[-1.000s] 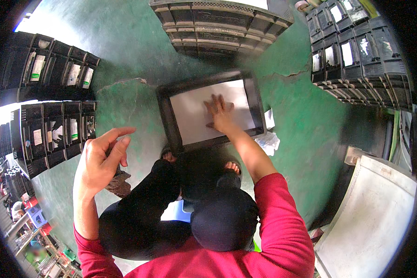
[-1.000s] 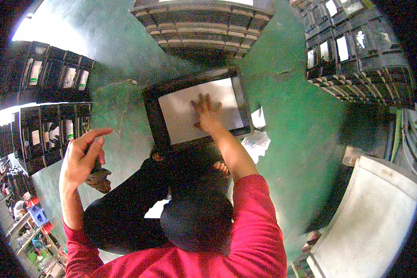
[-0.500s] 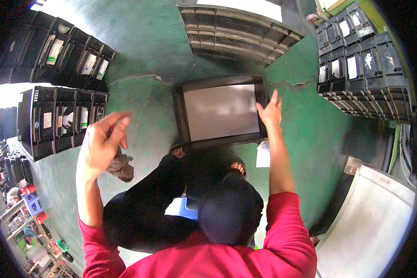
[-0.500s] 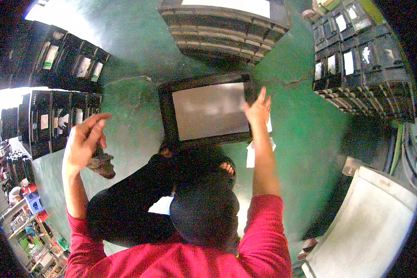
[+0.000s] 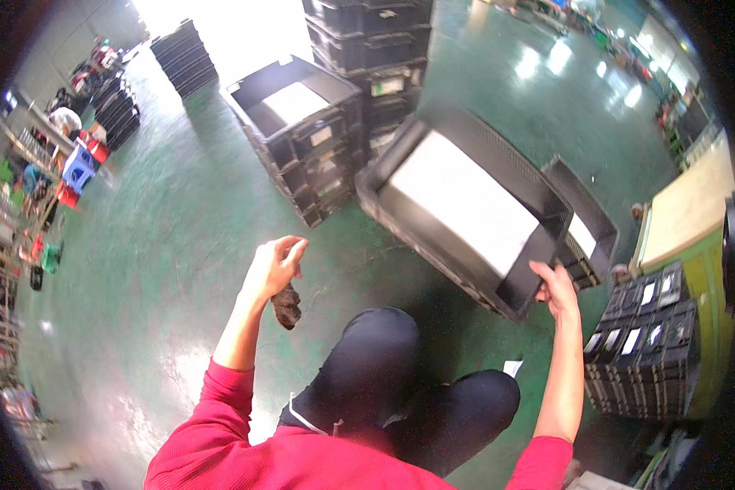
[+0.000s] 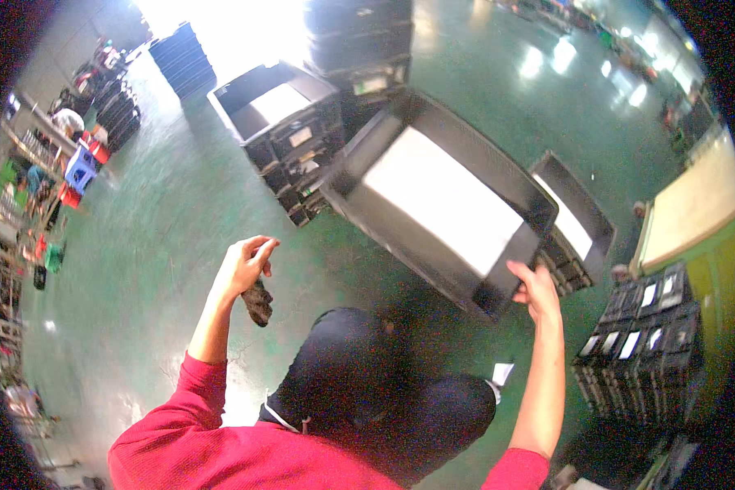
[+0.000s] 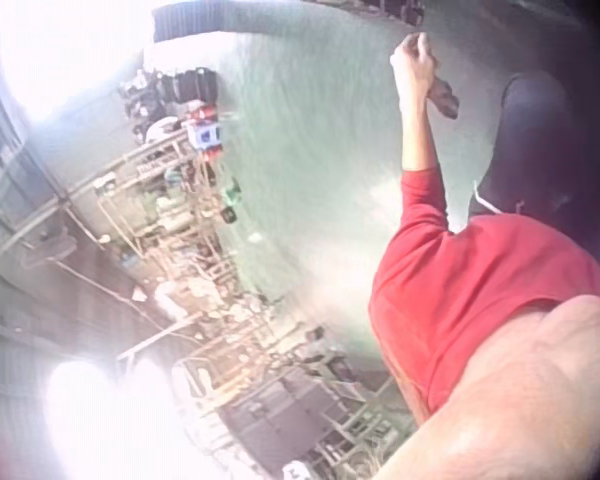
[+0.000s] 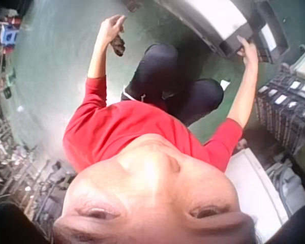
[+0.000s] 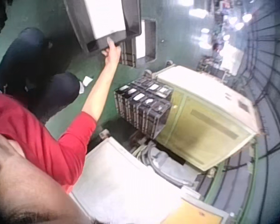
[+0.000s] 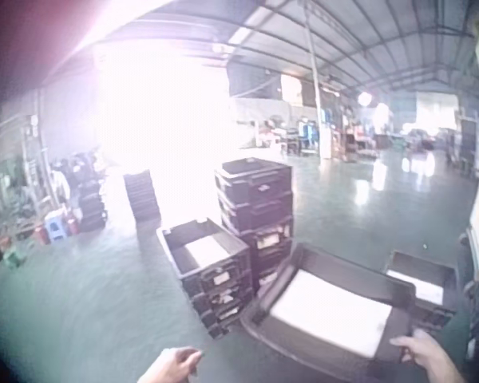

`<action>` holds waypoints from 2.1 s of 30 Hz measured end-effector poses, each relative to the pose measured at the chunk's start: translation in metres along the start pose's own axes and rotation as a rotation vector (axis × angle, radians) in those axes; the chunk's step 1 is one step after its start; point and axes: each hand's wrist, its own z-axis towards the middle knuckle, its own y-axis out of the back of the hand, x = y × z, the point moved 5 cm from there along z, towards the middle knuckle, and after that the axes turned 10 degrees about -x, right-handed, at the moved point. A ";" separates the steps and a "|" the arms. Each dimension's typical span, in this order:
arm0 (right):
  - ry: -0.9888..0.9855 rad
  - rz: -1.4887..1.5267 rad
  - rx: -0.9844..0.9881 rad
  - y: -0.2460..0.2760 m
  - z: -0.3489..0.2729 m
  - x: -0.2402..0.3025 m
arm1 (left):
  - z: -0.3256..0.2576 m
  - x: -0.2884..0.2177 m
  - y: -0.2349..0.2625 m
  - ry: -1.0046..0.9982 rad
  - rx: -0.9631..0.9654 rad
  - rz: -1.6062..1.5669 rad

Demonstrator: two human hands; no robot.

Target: The person sits on a low stool and wipes the interior of black plastic bins with a cloth. They remove white paper from the bins, wipe the inside surfaces, and place the cleaned bins into a stack.

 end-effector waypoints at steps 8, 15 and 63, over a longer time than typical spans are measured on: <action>-0.063 0.277 0.307 -0.248 -0.044 0.177 | -0.069 0.093 0.046 0.171 -0.042 -0.157; -0.074 0.518 0.495 -0.395 -0.042 0.251 | -0.107 0.152 0.067 0.326 -0.094 -0.153; 0.425 -1.304 -0.278 0.141 0.137 0.079 | -0.038 0.087 -0.072 0.260 0.341 0.201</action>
